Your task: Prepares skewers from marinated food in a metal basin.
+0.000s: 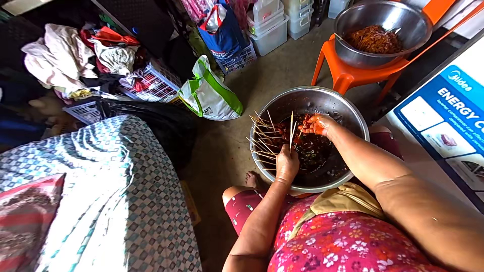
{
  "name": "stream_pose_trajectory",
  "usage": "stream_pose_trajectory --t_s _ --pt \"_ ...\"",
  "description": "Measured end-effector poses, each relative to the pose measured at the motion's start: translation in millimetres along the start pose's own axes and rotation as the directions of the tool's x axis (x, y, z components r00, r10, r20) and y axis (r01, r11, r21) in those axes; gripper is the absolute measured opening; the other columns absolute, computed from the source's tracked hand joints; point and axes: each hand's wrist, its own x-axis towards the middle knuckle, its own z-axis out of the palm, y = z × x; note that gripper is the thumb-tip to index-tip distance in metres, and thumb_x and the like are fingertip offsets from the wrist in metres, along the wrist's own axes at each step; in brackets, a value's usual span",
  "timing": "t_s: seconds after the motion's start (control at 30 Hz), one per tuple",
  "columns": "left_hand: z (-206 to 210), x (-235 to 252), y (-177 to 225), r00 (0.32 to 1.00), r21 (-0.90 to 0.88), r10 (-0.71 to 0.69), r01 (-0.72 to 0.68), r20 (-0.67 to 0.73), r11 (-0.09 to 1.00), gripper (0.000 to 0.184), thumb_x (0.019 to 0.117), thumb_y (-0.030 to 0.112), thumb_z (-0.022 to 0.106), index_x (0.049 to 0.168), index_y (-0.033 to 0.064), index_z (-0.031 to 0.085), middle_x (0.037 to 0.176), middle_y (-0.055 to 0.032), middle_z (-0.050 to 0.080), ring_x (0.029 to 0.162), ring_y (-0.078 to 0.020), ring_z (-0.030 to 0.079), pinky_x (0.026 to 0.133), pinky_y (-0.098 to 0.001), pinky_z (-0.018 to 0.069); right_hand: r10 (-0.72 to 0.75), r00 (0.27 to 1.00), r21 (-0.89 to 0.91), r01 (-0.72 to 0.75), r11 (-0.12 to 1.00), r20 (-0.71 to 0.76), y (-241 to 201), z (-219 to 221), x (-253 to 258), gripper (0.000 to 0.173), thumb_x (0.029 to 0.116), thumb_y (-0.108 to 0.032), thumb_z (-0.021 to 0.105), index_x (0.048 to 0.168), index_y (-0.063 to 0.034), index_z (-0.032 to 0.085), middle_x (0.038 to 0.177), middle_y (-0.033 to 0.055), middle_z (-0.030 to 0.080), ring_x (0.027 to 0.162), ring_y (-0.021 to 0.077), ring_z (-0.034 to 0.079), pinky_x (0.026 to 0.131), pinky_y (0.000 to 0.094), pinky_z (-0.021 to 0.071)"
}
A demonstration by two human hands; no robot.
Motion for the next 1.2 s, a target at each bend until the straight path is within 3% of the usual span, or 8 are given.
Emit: stream_pose_trajectory --t_s 0.17,0.5,0.73,0.87,0.97,1.2 --pt "0 0 0 1.0 0.007 -0.011 0.011 0.017 1.0 0.024 0.1027 0.012 0.05 0.118 -0.0016 0.063 0.093 -0.0146 0.068 0.085 -0.0241 0.067 0.082 -0.0423 0.0543 -0.001 1.0 0.098 0.0 0.995 0.006 -4 1 -4 0.02 0.106 -0.006 0.037 0.121 -0.001 0.048 0.099 0.012 0.055 0.082 0.0226 0.063 0.081 0.041 0.0591" --pt "0 -1 3 0.999 0.055 -0.033 0.031 0.02 0.998 0.026 0.1027 0.011 0.049 0.12 -0.0015 0.062 0.096 -0.0166 0.069 0.09 -0.0266 0.069 0.085 -0.044 0.0547 -0.069 0.998 0.103 0.069 0.992 -0.004 -2 0 -2 0.036 0.1021 0.006 0.045 0.137 -0.0007 0.041 0.108 0.0139 0.055 0.086 0.0229 0.066 0.079 0.0401 0.0608" --pt "0 2 5 0.998 0.077 -0.047 0.044 0.039 0.996 0.029 0.1025 0.01 0.049 0.127 -0.0014 0.059 0.097 -0.017 0.07 0.09 -0.0284 0.07 0.085 -0.0455 0.0556 -0.019 0.996 0.033 0.017 0.999 0.082 7 4 0 0.027 0.1058 -0.001 0.042 0.133 -0.0036 0.045 0.1 0.0096 0.057 0.081 0.019 0.065 0.076 0.0363 0.0601" --pt "1 3 2 1.0 0.046 -0.022 0.021 0.013 0.999 0.028 0.1019 0.011 0.051 0.125 -0.002 0.06 0.096 -0.0191 0.07 0.09 -0.0313 0.07 0.085 -0.0487 0.0561 0.006 0.988 -0.041 0.0 0.999 0.157 3 2 1 0.027 0.1075 -0.004 0.042 0.134 -0.0009 0.043 0.102 0.0113 0.059 0.083 0.0204 0.067 0.076 0.0359 0.0603" --pt "-1 3 3 1.0 0.024 -0.012 0.012 -0.004 1.0 0.028 0.1015 0.011 0.053 0.125 -0.0018 0.061 0.096 -0.0195 0.07 0.09 -0.0318 0.07 0.085 -0.0497 0.0563 -0.028 0.988 -0.007 0.03 1.0 0.149 0 1 5 0.025 0.1099 -0.019 0.046 0.127 -0.001 0.051 0.094 0.0102 0.062 0.078 0.0214 0.068 0.072 0.037 0.0614" --pt "0 -1 4 1.0 0.014 0.0 0.0 0.002 1.0 0.026 0.102 0.01 0.052 0.124 -0.0018 0.06 0.092 -0.0186 0.068 0.085 -0.0309 0.069 0.082 -0.0493 0.056 -0.055 0.998 0.07 0.053 0.996 0.035 1 17 -16 0.024 0.1079 -0.01 0.049 0.129 0.002 0.049 0.093 0.0115 0.059 0.073 0.0194 0.066 0.069 0.0354 0.0617"
